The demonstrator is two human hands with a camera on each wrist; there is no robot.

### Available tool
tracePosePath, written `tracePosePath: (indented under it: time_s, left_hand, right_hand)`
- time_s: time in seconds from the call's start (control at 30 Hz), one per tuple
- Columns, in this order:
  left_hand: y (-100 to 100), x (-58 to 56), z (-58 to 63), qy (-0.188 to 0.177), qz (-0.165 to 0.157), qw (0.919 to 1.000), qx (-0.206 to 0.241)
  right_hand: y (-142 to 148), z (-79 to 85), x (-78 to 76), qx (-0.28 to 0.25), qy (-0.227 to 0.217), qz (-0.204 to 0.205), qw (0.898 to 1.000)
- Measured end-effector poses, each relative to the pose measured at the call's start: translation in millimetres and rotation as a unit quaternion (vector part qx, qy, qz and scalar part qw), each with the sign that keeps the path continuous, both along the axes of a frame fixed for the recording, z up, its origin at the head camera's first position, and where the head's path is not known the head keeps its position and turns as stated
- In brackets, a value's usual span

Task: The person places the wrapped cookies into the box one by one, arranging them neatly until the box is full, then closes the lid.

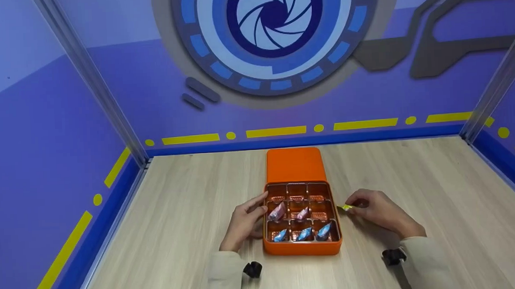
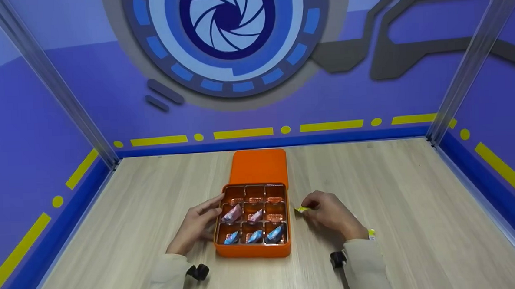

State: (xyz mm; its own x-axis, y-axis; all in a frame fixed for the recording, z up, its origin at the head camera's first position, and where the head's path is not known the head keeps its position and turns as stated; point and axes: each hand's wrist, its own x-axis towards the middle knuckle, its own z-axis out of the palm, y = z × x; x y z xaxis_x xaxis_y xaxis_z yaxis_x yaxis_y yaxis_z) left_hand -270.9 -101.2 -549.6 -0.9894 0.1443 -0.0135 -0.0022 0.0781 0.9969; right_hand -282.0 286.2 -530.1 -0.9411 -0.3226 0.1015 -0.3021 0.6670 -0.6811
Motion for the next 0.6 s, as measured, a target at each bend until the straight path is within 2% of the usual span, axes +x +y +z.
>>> tracePosePath:
  time_s: [0.37,0.6]
  left_hand:
    - [0.0,1.5,1.4,0.016,-0.002,0.9999,-0.005]
    - [0.0,0.7,1.2,0.006,-0.001,1.0000,-0.007]
  right_hand:
    - [-1.7,0.3,0.3,0.000,-0.013,-0.020,1.000]
    - [-2.4,0.8,0.8,-0.009,-0.014,-0.027,0.999]
